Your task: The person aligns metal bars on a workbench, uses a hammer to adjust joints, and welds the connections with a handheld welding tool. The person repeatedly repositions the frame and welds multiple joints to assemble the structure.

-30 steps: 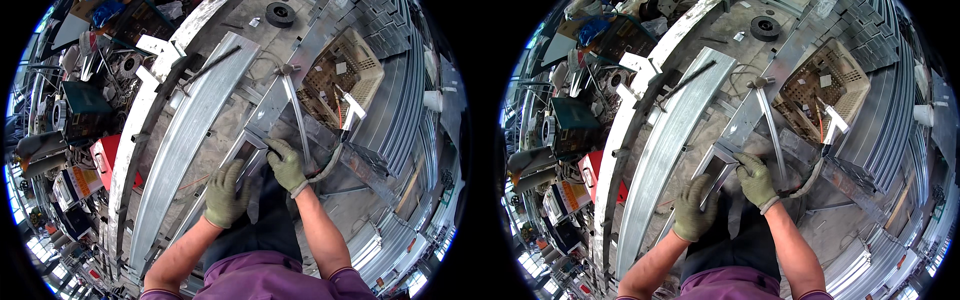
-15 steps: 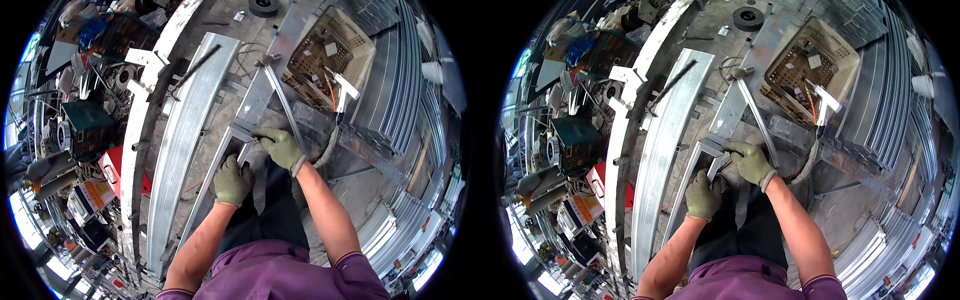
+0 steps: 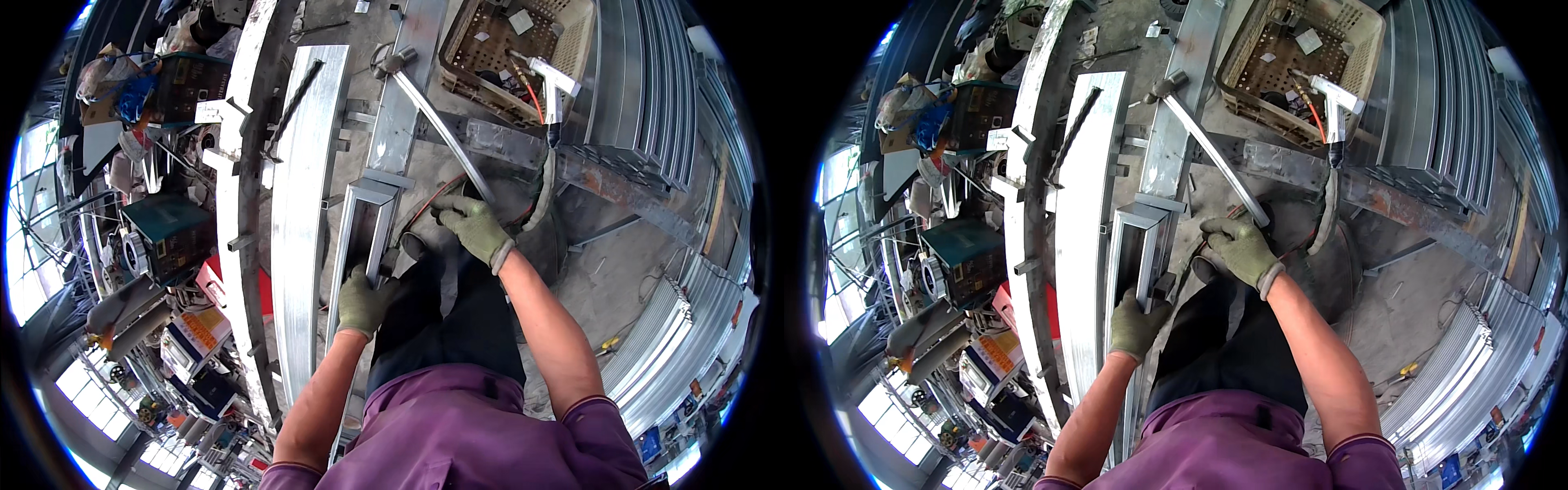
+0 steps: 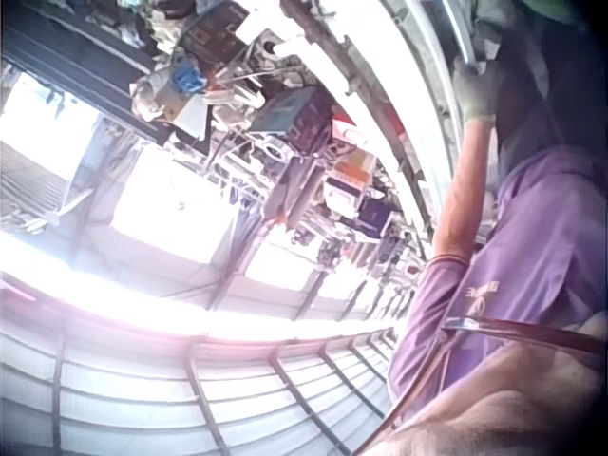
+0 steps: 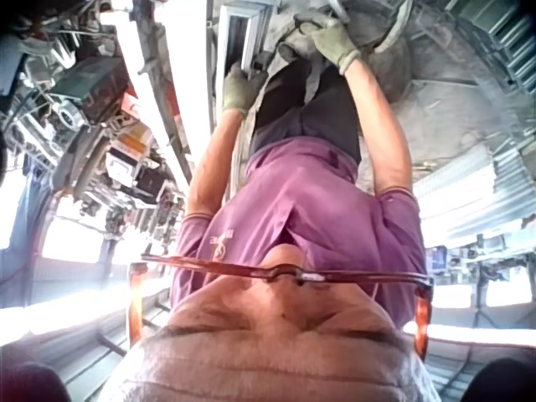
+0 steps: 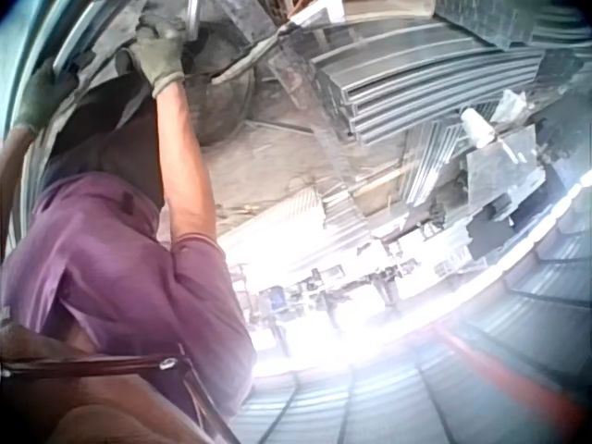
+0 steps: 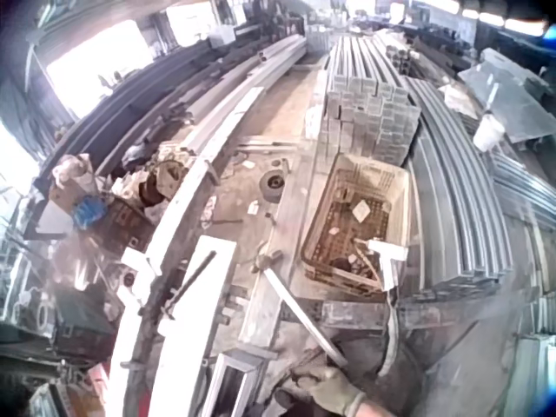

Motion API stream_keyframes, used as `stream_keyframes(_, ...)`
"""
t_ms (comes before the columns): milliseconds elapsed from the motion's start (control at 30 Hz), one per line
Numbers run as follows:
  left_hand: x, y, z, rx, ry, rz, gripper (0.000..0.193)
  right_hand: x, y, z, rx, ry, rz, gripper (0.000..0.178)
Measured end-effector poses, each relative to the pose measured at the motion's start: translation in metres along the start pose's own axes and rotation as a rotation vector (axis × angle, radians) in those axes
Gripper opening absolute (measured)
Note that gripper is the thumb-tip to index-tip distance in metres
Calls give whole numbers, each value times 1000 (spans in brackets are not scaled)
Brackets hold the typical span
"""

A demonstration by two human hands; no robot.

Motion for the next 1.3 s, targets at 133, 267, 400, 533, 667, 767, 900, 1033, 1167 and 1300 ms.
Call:
stream_keyframes(133, 6, 12, 16, 95, -25, -77, 51, -21, 11, -19, -15, 85, 55, 28)
stream_keyframes(267, 2, 5, 9, 51, -90, -37, 39, -32, 34, -49, -18, 73, 106, 28)
stream_keyframes(400, 4, 9, 20, -48, -17, -66, 44, -43, 54, -70, -116, 26, 160, 31)
stream_keyframes(533, 2, 12, 16, 28, -25, -96, 45, -51, 67, -87, -122, 174, 189, 34)
stream_keyframes(667, 4, 19, 26, 82, -50, -109, 43, -52, 74, -86, -164, 235, 215, 35)
stream_keyframes(767, 5, 20, 26, 126, -2, -165, 42, -48, 78, -72, -218, 299, 226, 35)
stream_keyframes(900, 7, 19, 16, 165, -21, -153, 44, -34, 86, -86, -136, 65, 108, 34)
stream_keyframes(1033, 5, 19, 17, 161, -43, -167, 42, -31, 77, -34, -84, -12, 37, 31)
stream_keyframes(1167, 3, 16, 17, 152, -74, -142, 46, -34, 65, 24, 44, 22, -105, 29)
stream_keyframes(1300, -4, 9, 9, 35, 73, -218, 53, -25, 57, 53, -71, -322, -245, 31)
Point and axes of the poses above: each hand's wrist, its own x-axis towards the middle knuckle, its own y-axis out of the palm, z = x × y, the point moved 5 cm from there along x, towards the middle knuckle, and after that the axes turned 5 degrees about -z, right-handed, at the moved point
